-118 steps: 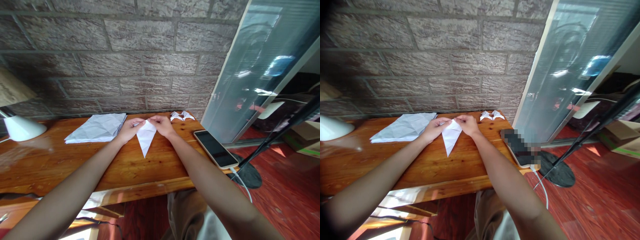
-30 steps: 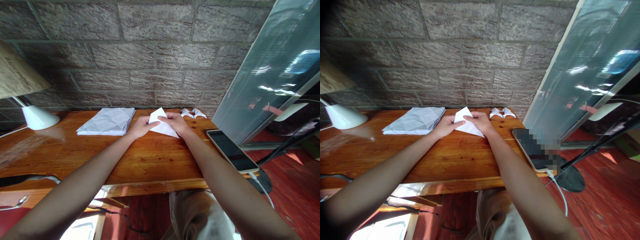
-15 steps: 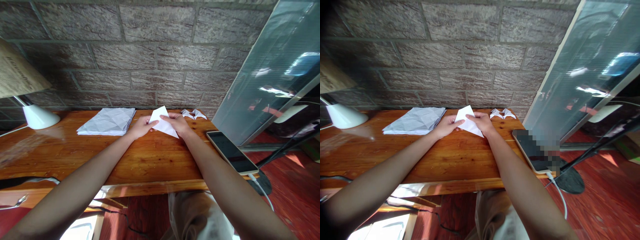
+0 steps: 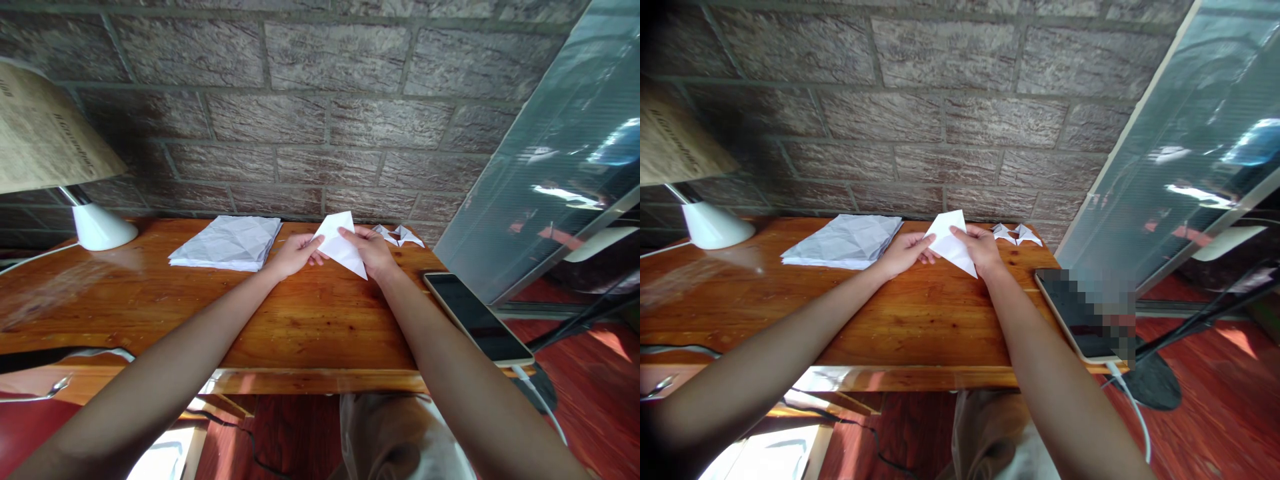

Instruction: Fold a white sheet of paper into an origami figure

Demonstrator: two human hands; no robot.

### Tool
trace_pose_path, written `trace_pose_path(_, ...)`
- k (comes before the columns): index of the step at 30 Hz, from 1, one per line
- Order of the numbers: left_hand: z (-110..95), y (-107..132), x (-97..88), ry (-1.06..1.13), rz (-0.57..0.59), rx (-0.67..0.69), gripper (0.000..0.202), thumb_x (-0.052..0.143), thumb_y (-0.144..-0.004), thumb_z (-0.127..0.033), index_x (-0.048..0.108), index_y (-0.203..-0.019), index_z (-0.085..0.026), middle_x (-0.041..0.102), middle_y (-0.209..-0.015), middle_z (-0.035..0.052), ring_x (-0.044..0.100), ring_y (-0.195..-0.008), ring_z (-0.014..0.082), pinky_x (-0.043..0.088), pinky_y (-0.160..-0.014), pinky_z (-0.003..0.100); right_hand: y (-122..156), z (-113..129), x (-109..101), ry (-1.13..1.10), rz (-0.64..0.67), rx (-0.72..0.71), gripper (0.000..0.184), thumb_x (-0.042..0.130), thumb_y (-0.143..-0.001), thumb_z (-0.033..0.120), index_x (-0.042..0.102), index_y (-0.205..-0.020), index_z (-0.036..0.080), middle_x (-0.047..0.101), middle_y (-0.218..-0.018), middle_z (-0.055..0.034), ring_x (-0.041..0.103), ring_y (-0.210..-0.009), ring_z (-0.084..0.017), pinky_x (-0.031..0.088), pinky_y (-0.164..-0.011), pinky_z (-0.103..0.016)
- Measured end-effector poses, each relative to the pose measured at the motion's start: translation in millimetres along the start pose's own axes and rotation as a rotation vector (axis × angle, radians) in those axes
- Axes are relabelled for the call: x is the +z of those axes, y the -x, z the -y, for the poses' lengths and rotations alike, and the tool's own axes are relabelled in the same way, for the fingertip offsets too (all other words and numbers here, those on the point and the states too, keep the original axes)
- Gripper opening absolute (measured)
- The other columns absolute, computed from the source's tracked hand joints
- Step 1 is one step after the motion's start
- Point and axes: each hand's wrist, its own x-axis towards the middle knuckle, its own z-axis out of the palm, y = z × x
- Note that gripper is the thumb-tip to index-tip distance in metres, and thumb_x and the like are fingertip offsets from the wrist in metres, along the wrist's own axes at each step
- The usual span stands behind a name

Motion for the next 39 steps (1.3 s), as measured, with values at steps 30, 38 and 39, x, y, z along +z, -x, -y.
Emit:
trace_pose_path(30, 2.9, -1.2, -4.9, -0.060, -0.259, 0.075, 0.053, 0.059, -0.082, -0.069, 0.074, -0.090, -0.019, 0.071, -0.080, 0.0000, 0.058, -0.074, 0.0172, 0.042, -0.063, 0.025, 0.0, -1.9, 0.9, 0.117, 0.042, -0.138, 0.042, 0.089, -0.057, 0.048, 0.073, -0.085, 0.020, 0.077, -0.081, -0.0014, 0.067, -0.072, -0.017, 0.052, -0.072, -0.031)
trace_pose_path(38, 6.6, -2.9, -5.5, -0.092, -0.212, 0.097, 0.043, 0.063, -0.084, -0.046, 0.066, -0.116, -0.018, 0.072, -0.084, 0.0031, 0.063, -0.073, 0.0175, 0.047, -0.059, 0.024, -6.1, -7.6, -2.6, 0.110, -0.037, -0.081, 0.039, 0.088, -0.057, 0.046, 0.077, -0.084, 0.019, 0.078, -0.083, -0.0033, 0.068, -0.072, -0.020, 0.054, -0.072, -0.034)
trace_pose_path(39, 6.9, -3.2, -5.6, -0.095, -0.210, 0.100, 0.042, 0.062, -0.084, -0.045, 0.067, -0.115, -0.018, 0.071, -0.083, 0.0031, 0.062, -0.072, 0.0173, 0.046, -0.057, 0.024, -6.7, -8.1, -2.9, 0.117, -0.039, -0.087, 0.040, 0.087, -0.058, 0.046, 0.077, -0.086, 0.020, 0.078, -0.082, -0.0032, 0.069, -0.073, -0.020, 0.054, -0.071, -0.034)
